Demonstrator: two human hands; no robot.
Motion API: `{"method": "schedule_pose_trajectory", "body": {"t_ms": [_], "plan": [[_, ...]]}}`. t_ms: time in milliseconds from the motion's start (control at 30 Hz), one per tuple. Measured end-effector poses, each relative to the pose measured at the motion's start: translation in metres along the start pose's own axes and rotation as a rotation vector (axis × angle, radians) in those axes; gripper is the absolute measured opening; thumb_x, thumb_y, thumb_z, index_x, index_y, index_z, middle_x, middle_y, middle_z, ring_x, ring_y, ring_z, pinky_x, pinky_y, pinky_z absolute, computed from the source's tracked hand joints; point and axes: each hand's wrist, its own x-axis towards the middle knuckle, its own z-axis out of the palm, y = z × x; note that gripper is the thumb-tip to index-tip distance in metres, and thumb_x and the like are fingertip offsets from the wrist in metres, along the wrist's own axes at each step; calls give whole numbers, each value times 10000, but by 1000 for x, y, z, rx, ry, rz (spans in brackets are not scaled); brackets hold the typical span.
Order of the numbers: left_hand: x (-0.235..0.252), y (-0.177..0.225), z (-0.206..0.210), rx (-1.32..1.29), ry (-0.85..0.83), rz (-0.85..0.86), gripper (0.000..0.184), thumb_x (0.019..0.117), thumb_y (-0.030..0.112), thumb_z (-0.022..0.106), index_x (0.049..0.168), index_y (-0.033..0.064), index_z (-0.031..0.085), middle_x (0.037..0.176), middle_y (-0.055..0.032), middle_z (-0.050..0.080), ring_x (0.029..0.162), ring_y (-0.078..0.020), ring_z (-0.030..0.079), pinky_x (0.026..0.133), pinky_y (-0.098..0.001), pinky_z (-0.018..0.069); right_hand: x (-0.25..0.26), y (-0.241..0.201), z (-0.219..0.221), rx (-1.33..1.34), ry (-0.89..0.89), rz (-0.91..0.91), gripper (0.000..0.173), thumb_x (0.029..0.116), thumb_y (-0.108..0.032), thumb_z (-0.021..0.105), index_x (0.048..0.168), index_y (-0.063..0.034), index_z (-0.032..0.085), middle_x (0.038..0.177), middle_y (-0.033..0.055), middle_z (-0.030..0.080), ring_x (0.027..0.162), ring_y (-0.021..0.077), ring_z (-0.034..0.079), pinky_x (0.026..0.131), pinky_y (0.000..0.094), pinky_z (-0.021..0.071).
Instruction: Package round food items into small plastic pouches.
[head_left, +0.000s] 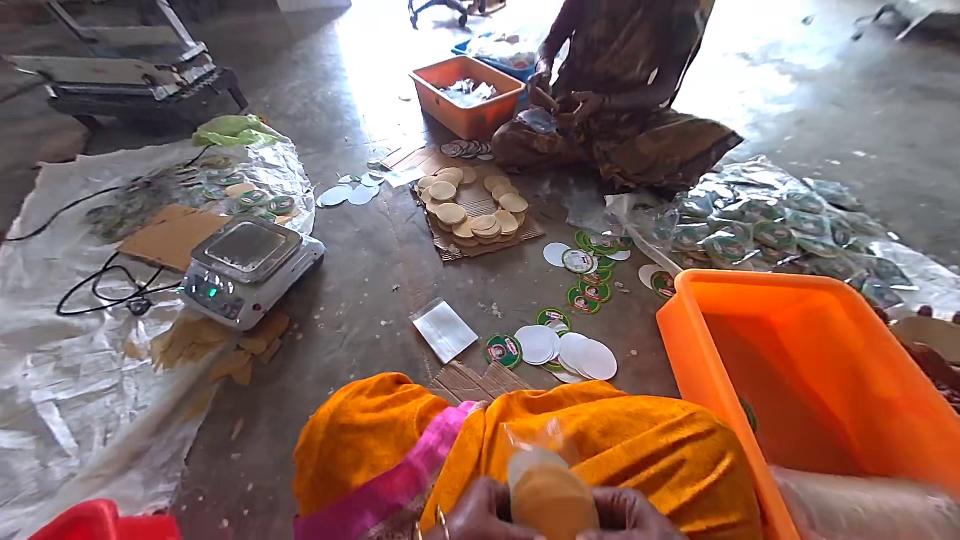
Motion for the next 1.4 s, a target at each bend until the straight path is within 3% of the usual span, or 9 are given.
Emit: {"method": "schedule_pose_trajectory", "body": {"t_ms": [133, 467, 567, 700, 800, 900, 1100, 1267, 1400], "plan": [[24, 10, -7, -476, 112, -50, 112, 991, 128, 653, 937, 32, 673, 654, 28, 604, 516, -38, 526, 505, -204, 465, 31, -5, -6, 162, 291, 105, 64, 938, -85, 688, 901, -34, 703, 695, 20, 676, 568, 92, 619, 538, 272, 543], [36, 41, -14, -668, 383, 105, 206, 1003, 97, 635, 815, 13, 645, 620, -21, 597, 458, -51, 495, 431, -191, 413, 70, -22, -8, 221, 379, -59, 164, 983, -110, 647, 840, -31, 661, 642, 23, 652, 522, 83, 598, 506, 233, 522], [35, 45, -24, -629, 469, 89, 227, 1008, 108, 640, 800, 16, 641, 617, -19, 597, 438, -38, 455, 402, -178, 358, 73, -12, -8, -151, 522, -243, 141, 909, -170, 731, 963, -48, 685, 799, 3, 696, 654, 78, 647, 582, 249, 549], [32, 57, -39, -671, 460, 53, 285, 1037, 150, 595, 785, 26, 637, 597, -13, 572, 432, -39, 445, 392, -173, 349, 76, -16, -9, -572, 507, -548, 588, 814, -419, 824, 1251, -52, 681, 1203, 93, 701, 1059, 158, 672, 769, 314, 582], [34, 62, -41, -738, 448, 7, 299, 1046, 169, 583, 791, 23, 641, 585, -11, 552, 427, -46, 437, 394, -178, 356, 87, -23, 4, -716, 454, -669, 755, 792, -591, 797, 1309, -55, 669, 1277, 128, 685, 1142, 223, 652, 865, 383, 579], [35, 66, -37, -742, 434, 20, 271, 1038, 153, 594, 806, 21, 640, 595, -15, 562, 423, -39, 429, 386, -174, 344, 103, -26, 16, -785, 427, -686, 736, 778, -534, 812, 1313, -52, 662, 1285, 138, 678, 1165, 267, 655, 901, 436, 586], [42, 75, -51, -694, 422, 22, 319, 1062, 176, 531, 794, 49, 647, 585, 3, 554, 418, -35, 415, 384, -181, 339, 133, -36, 6, -920, 382, -797, 198, 944, -352, 713, 969, -169, 782, 1097, 27, 751, 1098, 225, 692, 916, 436, 580], [56, 83, -78, -689, 451, 171, 431, 1106, 254, 389, 809, 62, 636, 597, -1, 580, 438, -47, 473, 407, -189, 397, 147, -63, -13, -710, 434, -814, 239, 990, -318, 673, 906, -118, 772, 930, 10, 750, 907, 113, 708, 801, 321, 596], [99, 80, -122, -664, 759, 115, 306, 1102, 222, 437, 958, 22, 619, 630, -31, 598, 450, -87, 514, 398, -211, 414, 191, -61, -72, -647, 547, -452, 274, 1004, -279, 604, 912, -63, 746, 758, 45, 690, 713, 154, 671, 689, 393, 565]]}}
